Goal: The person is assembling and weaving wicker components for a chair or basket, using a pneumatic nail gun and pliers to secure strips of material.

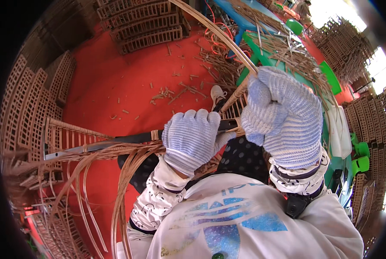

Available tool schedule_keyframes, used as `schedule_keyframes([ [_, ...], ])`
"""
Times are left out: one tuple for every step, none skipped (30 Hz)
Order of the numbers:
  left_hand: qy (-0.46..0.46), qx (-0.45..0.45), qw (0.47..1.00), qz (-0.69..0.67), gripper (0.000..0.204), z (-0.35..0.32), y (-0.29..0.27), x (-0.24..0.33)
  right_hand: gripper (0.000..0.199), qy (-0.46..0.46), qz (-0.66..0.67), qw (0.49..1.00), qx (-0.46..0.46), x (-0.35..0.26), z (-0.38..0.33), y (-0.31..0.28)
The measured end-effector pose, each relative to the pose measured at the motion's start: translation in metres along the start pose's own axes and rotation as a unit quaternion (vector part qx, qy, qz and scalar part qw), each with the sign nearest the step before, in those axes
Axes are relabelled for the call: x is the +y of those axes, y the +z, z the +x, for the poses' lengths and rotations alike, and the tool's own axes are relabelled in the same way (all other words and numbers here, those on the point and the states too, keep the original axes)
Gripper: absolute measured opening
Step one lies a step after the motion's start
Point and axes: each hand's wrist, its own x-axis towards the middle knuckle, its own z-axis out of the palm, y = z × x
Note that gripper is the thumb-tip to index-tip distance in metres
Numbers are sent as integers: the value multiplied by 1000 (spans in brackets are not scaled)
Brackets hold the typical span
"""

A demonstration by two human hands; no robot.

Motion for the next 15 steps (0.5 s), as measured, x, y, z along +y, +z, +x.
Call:
schedule_keyframes([
  [1,-2,1000,-3,40,0,-2,1,22,50,112,992,-22,0,-1,-3],
  [-1,4,1000,-5,40,-1,-2,1,22,48,107,993,-24,0,1,-2],
  [3,9,1000,3,39,-2,-1,2,22,-24,59,997,-37,1,4,-1],
  [7,13,1000,10,39,-3,-1,2,21,-94,12,994,-50,4,9,0],
  [11,6,1000,-4,37,-3,-3,2,21,-163,-35,984,-61,6,15,1],
  [15,3,1000,-7,37,-3,-5,3,20,-227,-81,968,-70,10,20,1],
  [10,4,1000,-12,37,-2,-7,4,20,-289,-126,946,-78,14,26,2],
  [5,4,1000,-17,36,-1,-8,5,20,-347,-171,918,-85,18,33,1],
  [4,9,1000,-22,39,-3,-5,3,20,-341,-166,922,-83,25,42,2],
  [11,5,1000,-26,39,-3,-2,3,16,-261,-172,946,-86,28,54,0],
  [3,44,998,-37,44,-5,-1,5,12,-178,-174,964,-89,32,68,-2],
  [-5,79,996,-49,51,-5,2,4,9,-91,-172,977,-91,39,82,-4],
  [-19,111,990,-83,63,-6,6,3,8,-4,-168,981,-95,44,95,-5],
  [10,109,992,-63,64,-4,5,0,9,83,-161,978,-100,51,106,-6],
  [16,116,991,-59,61,0,6,1,12,137,-120,980,-85,60,116,-8],
])
